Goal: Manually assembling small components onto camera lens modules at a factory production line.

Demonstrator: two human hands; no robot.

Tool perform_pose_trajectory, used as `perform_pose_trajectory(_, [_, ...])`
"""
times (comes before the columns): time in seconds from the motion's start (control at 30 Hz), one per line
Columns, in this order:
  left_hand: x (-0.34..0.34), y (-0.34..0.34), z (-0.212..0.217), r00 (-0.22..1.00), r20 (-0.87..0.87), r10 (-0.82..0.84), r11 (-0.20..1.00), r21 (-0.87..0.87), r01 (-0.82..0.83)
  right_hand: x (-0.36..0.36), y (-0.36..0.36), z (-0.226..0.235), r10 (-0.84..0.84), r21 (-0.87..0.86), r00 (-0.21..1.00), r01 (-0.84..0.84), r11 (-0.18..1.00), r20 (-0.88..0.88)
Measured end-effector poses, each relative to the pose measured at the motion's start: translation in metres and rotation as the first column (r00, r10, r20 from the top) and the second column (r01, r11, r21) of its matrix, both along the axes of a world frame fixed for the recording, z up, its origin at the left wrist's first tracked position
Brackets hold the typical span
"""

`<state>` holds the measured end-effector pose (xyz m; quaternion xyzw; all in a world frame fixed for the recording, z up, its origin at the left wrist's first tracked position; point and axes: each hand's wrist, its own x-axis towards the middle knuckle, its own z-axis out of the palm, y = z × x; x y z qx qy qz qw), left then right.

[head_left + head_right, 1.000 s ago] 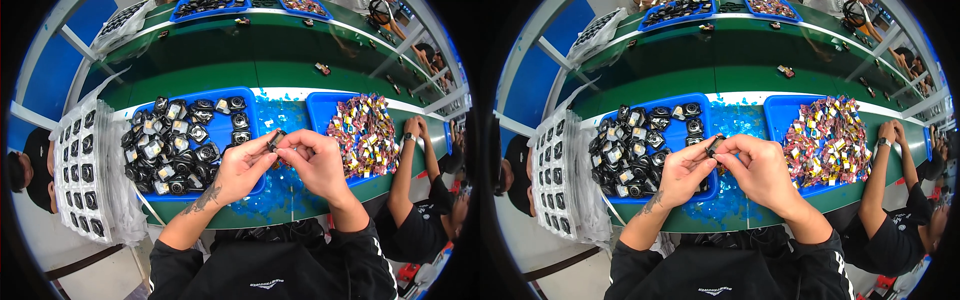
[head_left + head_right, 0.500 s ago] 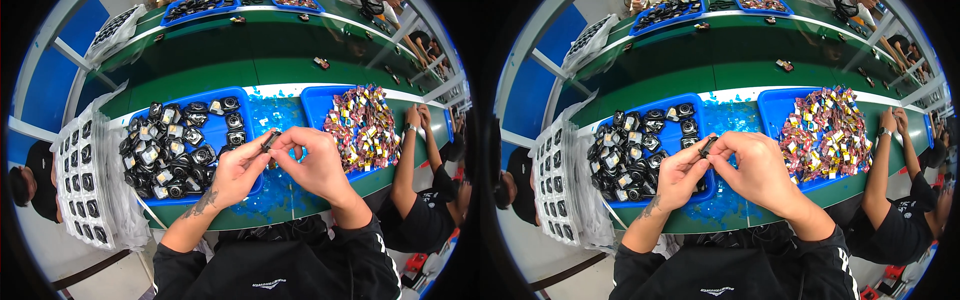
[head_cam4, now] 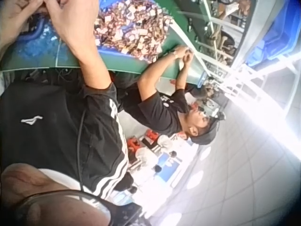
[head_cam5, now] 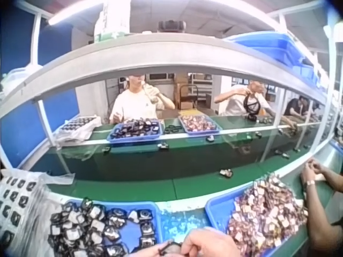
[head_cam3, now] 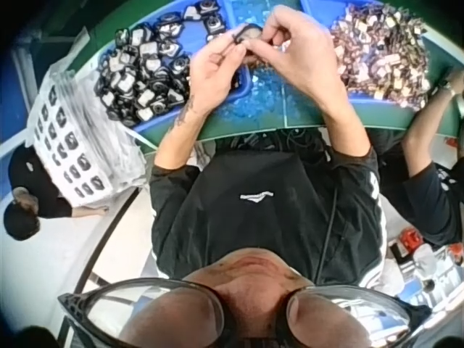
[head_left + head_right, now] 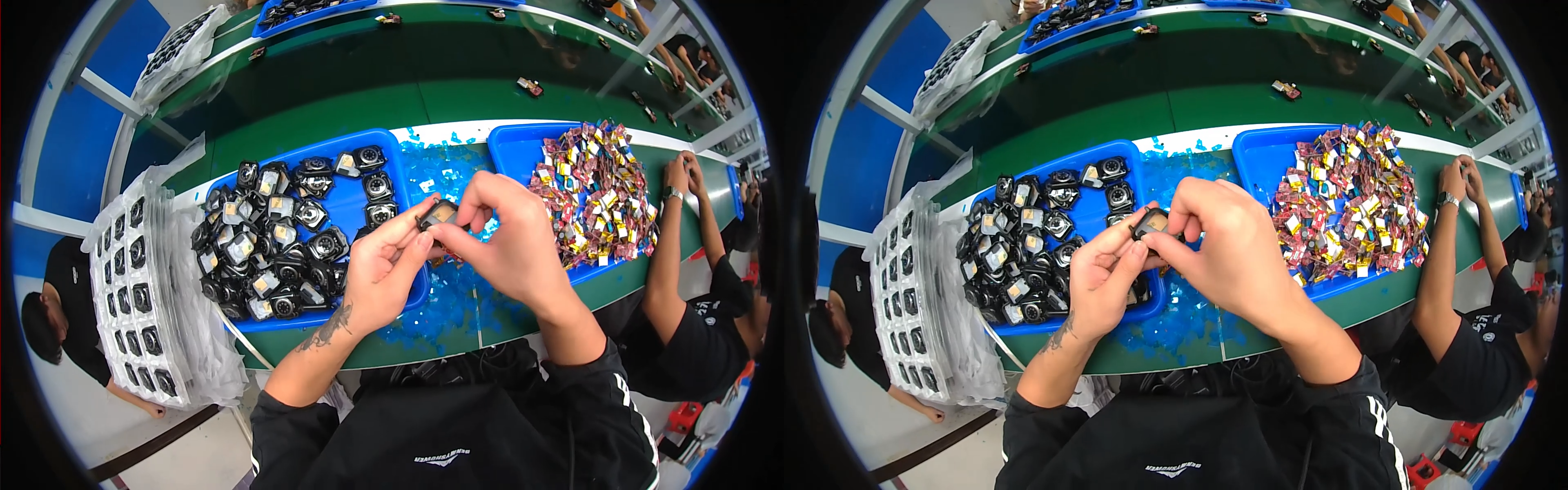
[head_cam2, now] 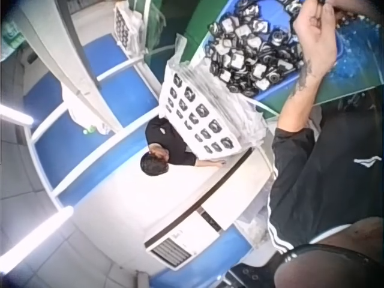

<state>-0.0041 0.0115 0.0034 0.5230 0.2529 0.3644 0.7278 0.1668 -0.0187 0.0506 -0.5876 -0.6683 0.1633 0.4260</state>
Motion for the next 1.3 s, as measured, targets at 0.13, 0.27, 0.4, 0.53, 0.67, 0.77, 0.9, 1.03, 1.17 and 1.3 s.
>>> perform_pose_trajectory(0.13, [0.001,-0.001,0.012,0.977,0.135,0.168,0.986,-0.016,-0.167,0.014,-0.011,-0.006,0.018,-0.076,0.889,-0.059,0.995,-0.458])
perform_pose_trajectory(0.27, [0.007,-0.001,0.008,0.965,0.122,0.234,0.97,0.041,-0.24,0.006,-0.028,-0.003,0.081,-0.198,0.888,-0.188,0.962,-0.452])
perform_pose_trajectory(0.4, [-0.002,0.001,0.004,0.984,0.029,0.174,0.963,0.202,-0.176,0.003,-0.028,-0.011,0.051,-0.195,0.858,-0.173,0.965,-0.511])
perform_pose_trajectory(0.53, [-0.008,0.009,0.02,0.972,-0.176,0.157,0.786,0.619,-0.015,0.007,-0.027,-0.014,0.034,-0.226,0.72,-0.263,0.938,-0.694])
perform_pose_trajectory(0.67, [-0.014,0.011,0.018,0.944,-0.29,0.159,0.704,0.704,0.097,0.012,-0.024,-0.011,0.054,-0.275,0.722,-0.33,0.903,-0.69])
perform_pose_trajectory(0.77, [-0.011,0.009,0.022,0.94,-0.278,0.199,0.695,0.716,0.064,0.015,-0.023,-0.012,0.081,-0.28,0.713,-0.374,0.884,-0.696])
perform_pose_trajectory(0.9, [-0.011,0.011,0.02,0.923,-0.288,0.253,0.609,0.789,0.08,0.017,-0.02,-0.013,0.027,-0.282,0.655,-0.362,0.888,-0.755])
perform_pose_trajectory(1.03, [-0.011,0.01,0.018,0.916,-0.281,0.286,0.585,0.808,0.065,0.018,-0.021,-0.008,0.081,-0.278,0.68,-0.402,0.872,-0.729])
perform_pose_trajectory(1.17, [-0.012,0.011,0.018,0.92,-0.263,0.291,0.603,0.797,0.038,0.021,-0.025,-0.003,0.103,-0.364,0.767,-0.412,0.835,-0.633])
perform_pose_trajectory(1.3, [-0.012,0.01,0.019,0.923,-0.284,0.258,0.635,0.77,0.06,0.022,-0.024,0.001,0.124,-0.391,0.829,-0.382,0.837,-0.545])
